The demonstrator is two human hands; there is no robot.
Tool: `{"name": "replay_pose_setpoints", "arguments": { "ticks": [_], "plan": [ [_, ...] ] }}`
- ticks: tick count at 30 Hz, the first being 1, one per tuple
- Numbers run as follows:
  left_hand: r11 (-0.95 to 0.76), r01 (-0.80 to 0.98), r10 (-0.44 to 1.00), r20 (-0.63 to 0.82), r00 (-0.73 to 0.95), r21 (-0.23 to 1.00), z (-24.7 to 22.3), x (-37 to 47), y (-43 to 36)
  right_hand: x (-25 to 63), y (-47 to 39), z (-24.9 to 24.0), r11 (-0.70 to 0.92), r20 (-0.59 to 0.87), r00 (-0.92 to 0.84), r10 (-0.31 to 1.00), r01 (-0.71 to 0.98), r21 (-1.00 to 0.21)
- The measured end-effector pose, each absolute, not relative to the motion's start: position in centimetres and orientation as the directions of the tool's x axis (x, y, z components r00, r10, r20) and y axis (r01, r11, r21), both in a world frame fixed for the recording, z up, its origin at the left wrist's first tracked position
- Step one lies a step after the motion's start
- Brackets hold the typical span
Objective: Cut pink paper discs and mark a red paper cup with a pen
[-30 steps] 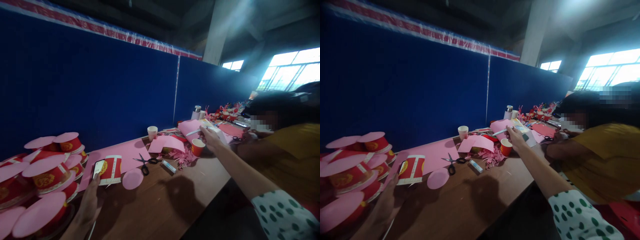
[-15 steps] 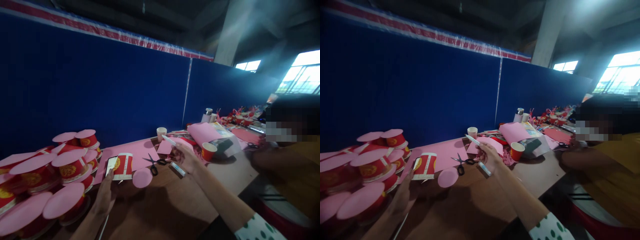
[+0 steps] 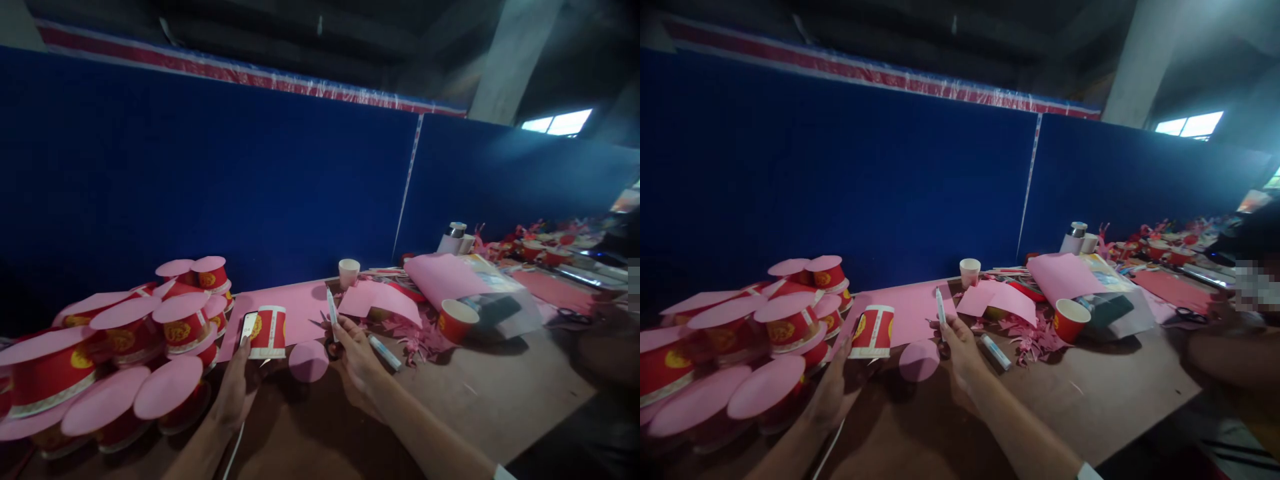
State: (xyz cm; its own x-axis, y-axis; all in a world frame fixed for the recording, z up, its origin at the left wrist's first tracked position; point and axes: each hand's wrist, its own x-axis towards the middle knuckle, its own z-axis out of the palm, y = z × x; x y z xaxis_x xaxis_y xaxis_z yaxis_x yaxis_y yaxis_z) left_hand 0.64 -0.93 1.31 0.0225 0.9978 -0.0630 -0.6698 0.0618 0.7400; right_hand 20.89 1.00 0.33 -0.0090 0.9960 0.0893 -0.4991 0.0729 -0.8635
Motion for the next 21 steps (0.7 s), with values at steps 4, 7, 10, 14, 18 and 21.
{"name": "replay_pose_setpoints", "arguments": {
  "ticks": [4, 7, 10, 14, 18, 21],
  "plan": [
    [0.095, -0.675, 0.996, -0.07, 0.064, 0.731, 0.91, 0.53, -0.8, 21.17, 0.96, -0.07, 0.082, 0.092, -0.002, 0.996, -0.434, -0.897],
    [0.072, -0.664, 0.995, -0.097, -0.002, 0.744, 1.2, 0.56, -0.92, 21.25, 0.98, 0.01, 0.077, 0.09, -0.014, 0.996, -0.412, -0.908],
    [0.022, -0.657, 0.996, -0.077, -0.055, 0.754, 1.46, 0.55, -0.99, 21.3, 1.02, 0.05, 0.077, 0.094, -0.024, 0.995, -0.399, -0.914],
    [0.027, -0.661, 0.998, -0.053, -0.019, 0.749, 1.18, 0.47, -0.89, 21.34, 1.1, -0.09, 0.079, 0.093, -0.017, 0.996, -0.397, -0.915],
    [0.038, -0.655, 0.995, -0.086, -0.041, 0.755, 0.84, 0.45, -0.8, 21.41, 1.22, -0.24, 0.069, 0.074, 0.001, 0.997, -0.393, -0.917],
    [0.029, -0.654, 0.995, -0.087, -0.056, 0.756, 0.99, 0.55, -0.82, 21.43, 1.3, -0.33, 0.076, 0.085, -0.005, 0.996, -0.395, -0.915]
  ]
}}
